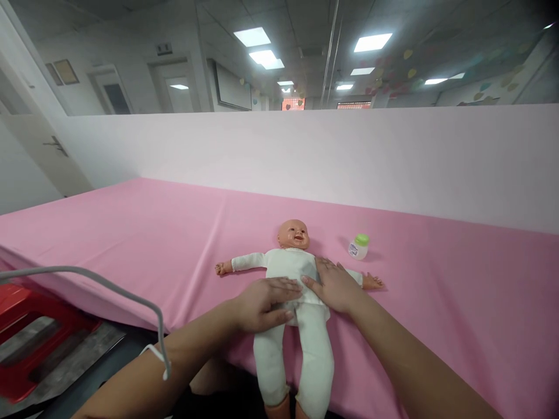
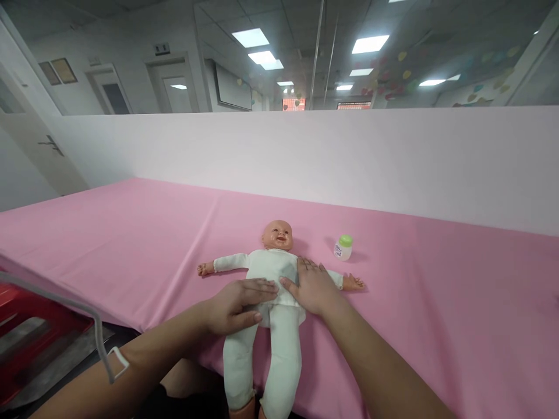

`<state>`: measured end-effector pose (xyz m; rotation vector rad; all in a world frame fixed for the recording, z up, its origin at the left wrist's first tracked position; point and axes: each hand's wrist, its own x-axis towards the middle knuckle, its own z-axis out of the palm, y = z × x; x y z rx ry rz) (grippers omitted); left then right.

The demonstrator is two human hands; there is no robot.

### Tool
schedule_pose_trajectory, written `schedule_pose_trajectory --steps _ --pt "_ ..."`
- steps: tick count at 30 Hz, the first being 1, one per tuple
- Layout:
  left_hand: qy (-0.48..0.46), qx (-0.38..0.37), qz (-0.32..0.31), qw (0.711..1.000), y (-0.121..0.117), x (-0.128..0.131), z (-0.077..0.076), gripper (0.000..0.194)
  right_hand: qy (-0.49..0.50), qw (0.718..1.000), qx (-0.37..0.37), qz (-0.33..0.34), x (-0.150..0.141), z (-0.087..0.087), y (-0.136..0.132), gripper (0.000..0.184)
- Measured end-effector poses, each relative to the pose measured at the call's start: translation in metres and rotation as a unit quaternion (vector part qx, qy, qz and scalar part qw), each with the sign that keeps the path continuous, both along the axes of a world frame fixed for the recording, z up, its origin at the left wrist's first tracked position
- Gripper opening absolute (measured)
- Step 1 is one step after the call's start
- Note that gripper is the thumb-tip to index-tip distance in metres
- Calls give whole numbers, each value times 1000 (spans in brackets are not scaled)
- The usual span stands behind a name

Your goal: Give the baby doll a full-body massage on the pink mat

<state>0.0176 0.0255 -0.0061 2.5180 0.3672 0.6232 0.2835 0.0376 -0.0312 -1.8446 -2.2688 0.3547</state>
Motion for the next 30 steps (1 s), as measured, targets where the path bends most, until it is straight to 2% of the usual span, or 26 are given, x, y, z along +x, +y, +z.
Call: schedule_pose_trajectory --steps 6,10,15,20,22,23,26,28,30 --pt "56 29 114 992 50 12 -8 58 -6 1000 -12 7 1 1 0 93" --pt "83 48 192 977 74 8 -17 66 0 1000 -15 11 1 1 1 92" --pt "98 48 255 961 83 -3 -26 64 18 999 -23 13 8 8 -3 85" --pt "108 46 283 952 79 -4 -28 64 38 999 -11 17 20 36 -24 64" --pt "112 48 286 950 76 -3 -28 63 53 996 -5 67 16 53 -40 55" --pt "112 48 289 949 75 -2 -28 63 67 991 -10 114 12 61 -48 51" --pt "111 47 297 947 73 -2 -27 63 127 955 -58 263 -6 78 -71 44" --pt "111 45 295 948 73 -1 -26 64 133 937 -73 315 -18 79 -79 43" --pt "112 45 292 949 72 -1 -25 64 121 937 -72 319 -25 73 -80 44"
